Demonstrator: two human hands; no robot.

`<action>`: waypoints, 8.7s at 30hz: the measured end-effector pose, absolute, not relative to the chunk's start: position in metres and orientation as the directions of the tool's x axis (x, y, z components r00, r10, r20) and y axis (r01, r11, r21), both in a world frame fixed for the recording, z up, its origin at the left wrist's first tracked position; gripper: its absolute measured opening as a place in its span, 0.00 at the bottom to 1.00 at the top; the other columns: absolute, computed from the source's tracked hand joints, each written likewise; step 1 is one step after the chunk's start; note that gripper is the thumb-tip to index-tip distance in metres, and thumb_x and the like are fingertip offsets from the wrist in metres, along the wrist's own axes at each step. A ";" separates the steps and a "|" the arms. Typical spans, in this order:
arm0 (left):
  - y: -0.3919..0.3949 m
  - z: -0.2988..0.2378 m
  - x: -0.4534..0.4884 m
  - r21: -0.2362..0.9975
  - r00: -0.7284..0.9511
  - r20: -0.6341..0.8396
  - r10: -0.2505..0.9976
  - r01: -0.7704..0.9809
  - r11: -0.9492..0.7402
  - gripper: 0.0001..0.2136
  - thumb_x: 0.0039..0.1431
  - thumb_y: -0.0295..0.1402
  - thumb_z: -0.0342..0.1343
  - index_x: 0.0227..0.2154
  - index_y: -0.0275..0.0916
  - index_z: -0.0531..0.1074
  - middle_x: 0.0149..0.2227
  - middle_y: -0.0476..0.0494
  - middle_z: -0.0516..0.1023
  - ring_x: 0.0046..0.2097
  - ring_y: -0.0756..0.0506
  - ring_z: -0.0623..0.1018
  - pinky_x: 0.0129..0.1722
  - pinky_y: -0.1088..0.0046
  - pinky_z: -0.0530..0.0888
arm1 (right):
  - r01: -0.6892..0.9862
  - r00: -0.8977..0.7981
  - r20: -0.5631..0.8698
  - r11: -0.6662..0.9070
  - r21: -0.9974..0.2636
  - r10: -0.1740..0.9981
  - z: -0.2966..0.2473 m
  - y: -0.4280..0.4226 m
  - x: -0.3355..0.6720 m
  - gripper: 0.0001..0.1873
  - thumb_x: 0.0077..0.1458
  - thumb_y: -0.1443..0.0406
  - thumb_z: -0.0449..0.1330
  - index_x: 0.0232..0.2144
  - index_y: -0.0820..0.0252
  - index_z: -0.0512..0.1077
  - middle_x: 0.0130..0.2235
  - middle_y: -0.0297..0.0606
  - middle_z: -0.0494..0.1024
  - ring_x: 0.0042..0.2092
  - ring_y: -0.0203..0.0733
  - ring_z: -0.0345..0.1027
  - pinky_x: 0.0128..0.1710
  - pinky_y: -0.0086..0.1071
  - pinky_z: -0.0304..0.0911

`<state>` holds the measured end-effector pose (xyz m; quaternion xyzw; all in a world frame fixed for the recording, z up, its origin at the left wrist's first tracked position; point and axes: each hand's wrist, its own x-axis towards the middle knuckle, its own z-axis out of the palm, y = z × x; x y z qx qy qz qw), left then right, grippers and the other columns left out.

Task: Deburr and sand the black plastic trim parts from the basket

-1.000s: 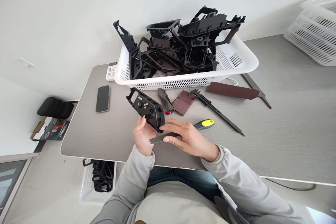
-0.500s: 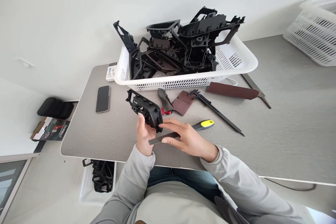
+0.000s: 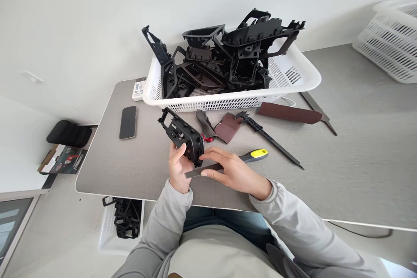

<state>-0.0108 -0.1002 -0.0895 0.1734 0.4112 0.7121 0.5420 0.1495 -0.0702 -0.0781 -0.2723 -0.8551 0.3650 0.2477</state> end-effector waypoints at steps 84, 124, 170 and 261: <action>-0.082 -0.103 -0.007 0.764 -0.587 -0.312 0.747 -0.622 -0.170 0.19 0.39 0.34 0.67 0.36 0.41 0.68 0.34 0.50 0.78 0.33 0.48 0.79 0.35 0.71 0.71 | 0.514 -0.007 0.419 0.363 -0.777 0.908 -0.101 -0.011 0.153 0.14 0.61 0.62 0.46 0.38 0.61 0.71 0.36 0.45 0.76 0.39 0.48 0.72 0.40 0.42 0.68; -0.096 -0.103 0.002 0.935 -0.425 -0.024 0.905 -0.329 -0.130 0.17 0.47 0.36 0.68 0.39 0.40 0.71 0.41 0.45 0.79 0.44 0.44 0.78 0.46 0.67 0.72 | 0.188 -0.417 0.307 0.412 -0.892 0.855 -0.074 -0.038 0.144 0.19 0.60 0.50 0.54 0.29 0.58 0.73 0.33 0.40 0.73 0.36 0.45 0.69 0.36 0.38 0.68; -0.047 -0.088 -0.041 0.943 0.081 -0.305 0.949 -0.112 0.313 0.24 0.39 0.56 0.65 0.23 0.37 0.70 0.11 0.59 0.58 0.15 0.57 0.55 0.16 0.77 0.52 | -0.212 -0.348 -0.404 -0.490 -0.845 0.846 -0.074 -0.036 0.149 0.19 0.35 0.53 0.73 0.24 0.61 0.78 0.23 0.34 0.77 0.24 0.34 0.64 0.25 0.29 0.56; -0.049 -0.091 -0.032 0.731 0.341 -0.589 0.732 -0.161 0.663 0.19 0.47 0.44 0.65 0.33 0.36 0.67 0.18 0.52 0.70 0.15 0.59 0.53 0.16 0.81 0.42 | -0.147 -0.287 -0.520 -0.573 -0.806 0.805 -0.067 -0.035 0.157 0.17 0.34 0.54 0.70 0.23 0.61 0.75 0.20 0.31 0.73 0.21 0.32 0.59 0.21 0.28 0.51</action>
